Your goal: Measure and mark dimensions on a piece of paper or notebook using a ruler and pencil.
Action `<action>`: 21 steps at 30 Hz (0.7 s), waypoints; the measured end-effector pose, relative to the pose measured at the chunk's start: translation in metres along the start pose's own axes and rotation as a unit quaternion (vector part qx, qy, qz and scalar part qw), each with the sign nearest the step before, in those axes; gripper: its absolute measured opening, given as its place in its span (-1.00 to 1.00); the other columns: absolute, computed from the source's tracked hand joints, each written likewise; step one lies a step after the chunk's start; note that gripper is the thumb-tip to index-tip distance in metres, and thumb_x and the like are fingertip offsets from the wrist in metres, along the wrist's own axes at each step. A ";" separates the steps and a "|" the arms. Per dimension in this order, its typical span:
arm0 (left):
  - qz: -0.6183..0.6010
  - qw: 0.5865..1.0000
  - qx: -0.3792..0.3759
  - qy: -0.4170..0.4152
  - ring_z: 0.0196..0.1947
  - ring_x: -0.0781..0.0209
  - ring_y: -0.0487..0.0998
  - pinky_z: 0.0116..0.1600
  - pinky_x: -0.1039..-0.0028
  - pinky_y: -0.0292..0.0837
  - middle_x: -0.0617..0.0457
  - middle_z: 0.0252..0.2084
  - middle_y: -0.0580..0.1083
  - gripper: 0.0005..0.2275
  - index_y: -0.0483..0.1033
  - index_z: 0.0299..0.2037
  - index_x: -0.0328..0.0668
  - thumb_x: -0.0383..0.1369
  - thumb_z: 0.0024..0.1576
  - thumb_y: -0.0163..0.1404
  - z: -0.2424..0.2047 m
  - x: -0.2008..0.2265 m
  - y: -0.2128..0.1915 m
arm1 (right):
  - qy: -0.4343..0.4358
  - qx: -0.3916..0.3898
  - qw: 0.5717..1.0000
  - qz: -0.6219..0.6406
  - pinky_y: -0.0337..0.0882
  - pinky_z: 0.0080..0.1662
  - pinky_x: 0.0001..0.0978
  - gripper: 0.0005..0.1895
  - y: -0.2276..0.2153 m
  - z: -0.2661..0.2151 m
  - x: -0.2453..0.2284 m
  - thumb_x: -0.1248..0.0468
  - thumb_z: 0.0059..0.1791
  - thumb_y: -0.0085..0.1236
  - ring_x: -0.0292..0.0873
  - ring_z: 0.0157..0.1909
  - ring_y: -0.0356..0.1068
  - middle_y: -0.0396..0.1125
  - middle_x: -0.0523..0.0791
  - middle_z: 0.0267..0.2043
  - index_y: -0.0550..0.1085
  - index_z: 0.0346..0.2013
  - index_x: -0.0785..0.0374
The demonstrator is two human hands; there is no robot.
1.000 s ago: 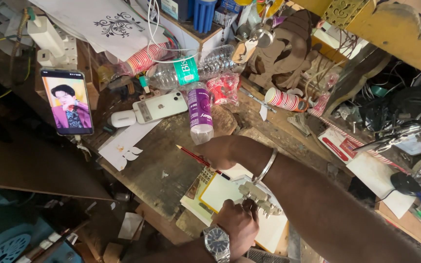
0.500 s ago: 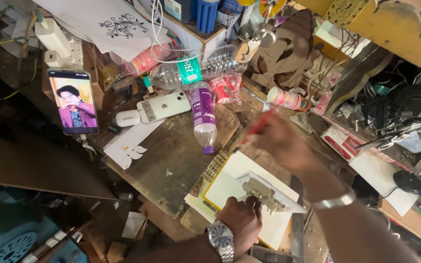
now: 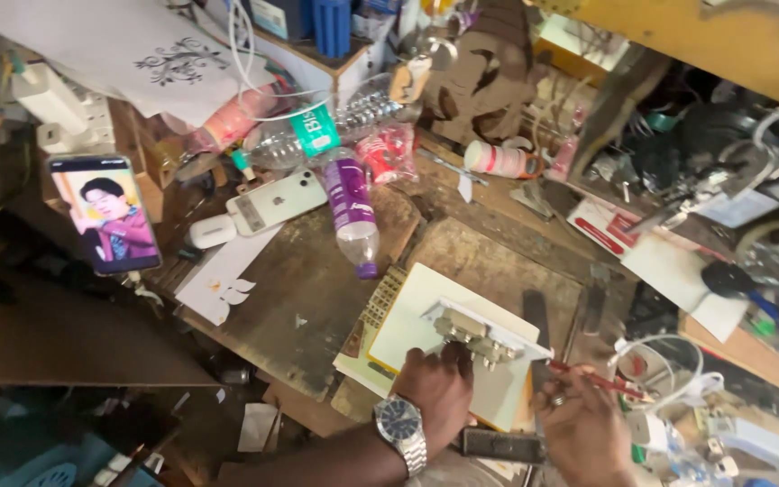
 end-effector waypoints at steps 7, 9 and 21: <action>0.010 0.999 -0.036 0.006 -0.35 0.01 0.60 -0.25 0.20 0.39 -0.21 -0.11 0.50 -0.24 0.41 0.08 -0.51 0.07 -0.12 0.30 -0.001 0.001 -0.005 | 0.006 0.061 0.998 0.004 0.32 -0.16 -0.19 -0.94 0.025 -0.037 0.013 0.31 0.07 -0.02 -0.18 -0.27 0.30 0.37 -0.15 -0.26 0.38 -0.21 0.04; 0.022 0.999 -0.027 0.008 -0.35 0.03 0.60 -0.26 0.19 0.39 -0.18 -0.14 0.50 -0.26 0.42 0.07 -0.50 0.08 -0.08 0.29 -0.001 0.001 0.002 | 0.012 0.072 0.997 -0.007 0.31 -0.17 -0.22 -0.92 0.025 -0.037 0.019 0.33 0.07 -0.02 -0.20 -0.28 0.28 0.36 -0.15 -0.27 0.37 -0.19 0.06; -0.002 1.000 0.025 0.003 -0.36 -0.05 0.60 -0.28 0.13 0.38 -0.17 -0.23 0.53 -0.61 0.49 -0.02 -0.40 -0.29 -0.01 0.04 0.000 0.000 0.000 | 0.060 0.077 0.995 0.005 0.27 -0.27 -0.37 -0.90 0.024 -0.026 0.038 0.26 0.11 -0.05 -0.24 -0.33 0.25 0.31 -0.18 -0.34 0.37 -0.26 0.20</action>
Point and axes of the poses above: each hand's wrist, its own z-axis towards the middle knuckle, its own y-axis out of the palm, x = y × z, the point moved 5 cm from there along z, towards the middle knuckle
